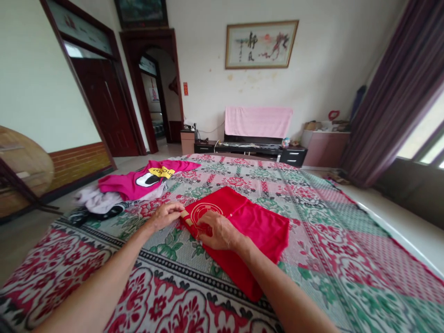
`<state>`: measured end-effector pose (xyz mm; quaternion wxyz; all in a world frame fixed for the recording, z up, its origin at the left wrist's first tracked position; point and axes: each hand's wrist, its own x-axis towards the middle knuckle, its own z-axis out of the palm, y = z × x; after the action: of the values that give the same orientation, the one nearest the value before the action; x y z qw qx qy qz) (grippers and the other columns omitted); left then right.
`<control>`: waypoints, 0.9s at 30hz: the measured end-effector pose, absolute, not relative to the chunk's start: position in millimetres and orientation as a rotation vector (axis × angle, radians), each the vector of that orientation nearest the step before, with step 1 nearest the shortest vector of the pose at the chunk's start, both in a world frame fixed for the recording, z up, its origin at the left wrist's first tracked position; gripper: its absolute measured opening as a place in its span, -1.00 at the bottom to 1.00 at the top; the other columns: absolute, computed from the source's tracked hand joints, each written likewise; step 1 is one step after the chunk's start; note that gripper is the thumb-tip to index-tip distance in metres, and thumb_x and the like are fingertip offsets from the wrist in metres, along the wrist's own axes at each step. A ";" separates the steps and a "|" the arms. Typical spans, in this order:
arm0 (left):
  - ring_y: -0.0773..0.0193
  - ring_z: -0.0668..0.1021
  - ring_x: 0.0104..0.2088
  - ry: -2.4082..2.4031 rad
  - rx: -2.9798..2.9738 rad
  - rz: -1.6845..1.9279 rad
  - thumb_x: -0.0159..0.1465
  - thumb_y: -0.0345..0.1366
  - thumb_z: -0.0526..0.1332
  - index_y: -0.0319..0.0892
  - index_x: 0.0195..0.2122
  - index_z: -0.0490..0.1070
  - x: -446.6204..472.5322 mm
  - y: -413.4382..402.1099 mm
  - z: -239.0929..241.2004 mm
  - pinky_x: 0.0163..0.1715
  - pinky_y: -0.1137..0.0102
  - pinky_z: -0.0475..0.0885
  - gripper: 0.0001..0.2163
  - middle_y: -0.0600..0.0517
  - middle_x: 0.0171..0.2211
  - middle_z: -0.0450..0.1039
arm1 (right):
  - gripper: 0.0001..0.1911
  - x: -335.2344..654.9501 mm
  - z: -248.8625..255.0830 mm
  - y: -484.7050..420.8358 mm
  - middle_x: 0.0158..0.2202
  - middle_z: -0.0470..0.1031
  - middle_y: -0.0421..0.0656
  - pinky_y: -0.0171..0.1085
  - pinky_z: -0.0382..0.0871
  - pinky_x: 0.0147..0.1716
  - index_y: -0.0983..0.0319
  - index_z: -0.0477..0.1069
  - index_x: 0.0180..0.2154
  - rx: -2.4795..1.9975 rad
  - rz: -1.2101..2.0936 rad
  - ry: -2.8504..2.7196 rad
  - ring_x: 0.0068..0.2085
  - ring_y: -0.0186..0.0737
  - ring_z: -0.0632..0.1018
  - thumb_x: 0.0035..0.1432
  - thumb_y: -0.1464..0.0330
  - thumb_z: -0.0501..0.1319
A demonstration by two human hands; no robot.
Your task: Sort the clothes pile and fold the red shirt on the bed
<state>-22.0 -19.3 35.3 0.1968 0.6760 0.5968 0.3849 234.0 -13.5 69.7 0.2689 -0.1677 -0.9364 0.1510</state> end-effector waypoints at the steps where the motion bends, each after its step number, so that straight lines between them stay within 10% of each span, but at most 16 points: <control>1: 0.26 0.52 -0.17 1.643 1.915 1.077 0.02 -0.40 0.11 -0.15 -0.29 0.52 -23.5 -20.7 35.3 -0.12 0.40 0.40 -0.74 0.03 -0.18 0.53 | -0.83 233.7 67.9 -15.7 -0.27 0.47 -0.14 -0.24 0.37 -0.21 0.19 0.40 -0.24 -0.445 0.406 -2.532 -0.23 -0.25 0.46 0.07 0.41 0.14; 8: 0.24 0.49 -0.08 1.606 2.070 1.054 0.01 -0.45 0.10 -0.13 -0.27 0.53 -25.0 -21.6 34.1 -0.01 0.38 0.35 -0.70 0.03 -0.14 0.52 | -0.55 242.1 52.8 -18.9 -0.15 0.43 -0.11 -0.19 0.35 -0.10 0.20 0.32 -0.07 -0.468 0.407 -2.495 -0.13 -0.19 0.44 -0.05 0.56 0.12; 27: 0.29 0.57 -0.23 1.806 1.899 1.138 0.08 -0.49 0.06 -0.16 -0.24 0.53 -17.6 -16.6 29.0 -0.16 0.42 0.42 -0.69 0.04 -0.25 0.58 | -0.55 236.1 38.9 -12.8 -0.19 0.42 -0.10 -0.20 0.37 -0.11 0.18 0.23 0.04 -0.602 0.267 -2.466 -0.17 -0.22 0.46 0.13 0.57 -0.03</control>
<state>-17.6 -16.6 29.0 0.1417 0.6579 0.6258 0.3942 236.1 -12.8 38.9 0.2904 -0.2255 -0.9246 0.1000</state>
